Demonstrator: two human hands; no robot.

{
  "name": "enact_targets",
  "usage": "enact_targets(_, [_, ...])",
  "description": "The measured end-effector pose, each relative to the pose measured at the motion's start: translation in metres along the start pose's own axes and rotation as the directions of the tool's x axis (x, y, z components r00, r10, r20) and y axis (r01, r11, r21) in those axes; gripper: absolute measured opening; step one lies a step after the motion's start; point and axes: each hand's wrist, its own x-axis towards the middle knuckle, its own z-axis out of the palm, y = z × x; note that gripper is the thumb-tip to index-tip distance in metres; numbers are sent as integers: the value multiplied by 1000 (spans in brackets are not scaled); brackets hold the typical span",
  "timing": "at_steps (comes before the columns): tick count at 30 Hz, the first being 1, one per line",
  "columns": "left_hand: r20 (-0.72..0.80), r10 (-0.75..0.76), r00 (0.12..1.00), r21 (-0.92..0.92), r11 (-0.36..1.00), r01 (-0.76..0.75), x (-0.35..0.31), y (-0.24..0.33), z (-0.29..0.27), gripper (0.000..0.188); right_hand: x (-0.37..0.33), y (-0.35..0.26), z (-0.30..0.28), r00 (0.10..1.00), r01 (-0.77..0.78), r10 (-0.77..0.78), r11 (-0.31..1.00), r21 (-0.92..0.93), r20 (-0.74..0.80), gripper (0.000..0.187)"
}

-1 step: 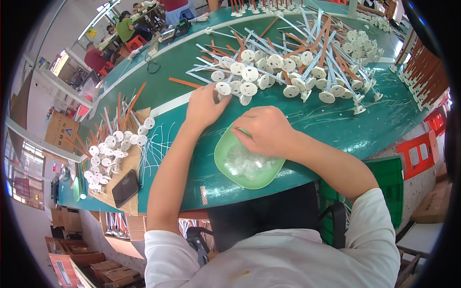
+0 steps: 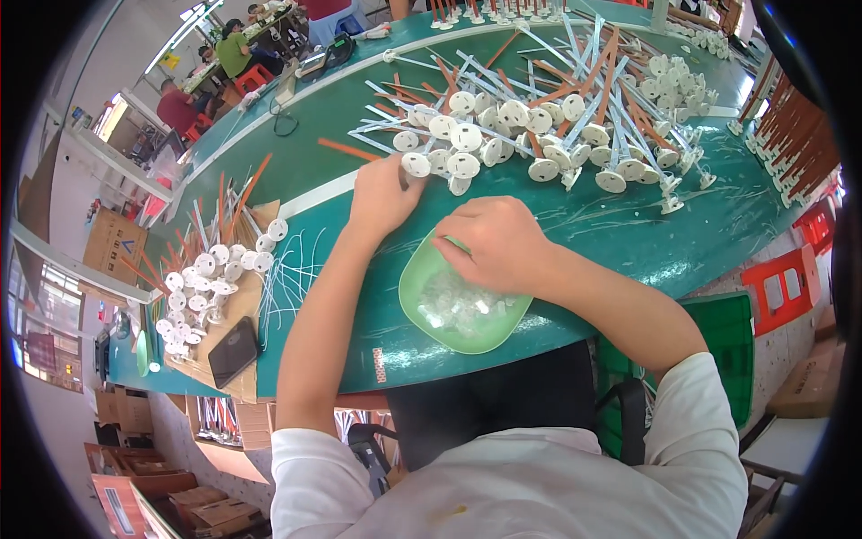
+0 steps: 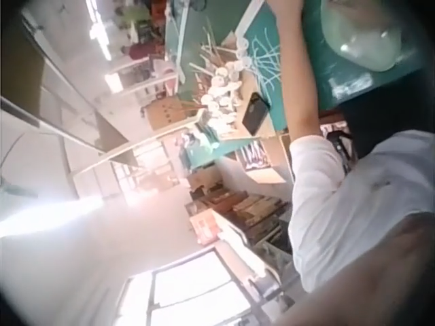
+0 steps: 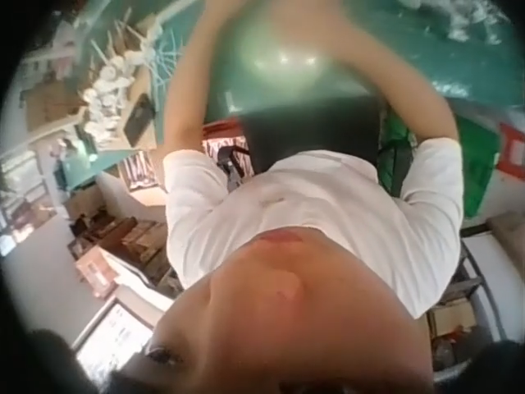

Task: Assembling small white plastic components onto thin sticks at a factory workstation.

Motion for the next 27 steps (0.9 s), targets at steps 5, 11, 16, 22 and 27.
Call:
enact_targets(5, [-137, 13, 991, -142, 989, -32, -16, -6, -2, 28, 3, 2, -3, 997, -61, 58, 996, -63, -54, 8])
enact_targets(11, [-159, -226, 961, -796, 605, 10, -61, 12, -27, 25, 9, 0, -5, 974, -62, 70, 997, 44, -214, 16])
enact_targets(16, [-168, -71, 983, -909, 396, -127, -86, 50, -19, 41, 11, -4, 0, 937, -13, 88, 976, 217, -338, 24])
enact_targets(22, [-279, 135, 951, -580, 765, -279, -93, 56, -18, 42, 13, 0, -5, 933, 162, -129, 984, 70, -336, 21])
enact_targets(27, [-345, 245, 906, -472, 789, -393, -91, 54, -17, 43, 10, -2, -5, 941, 148, -117, 986, 74, -318, 19])
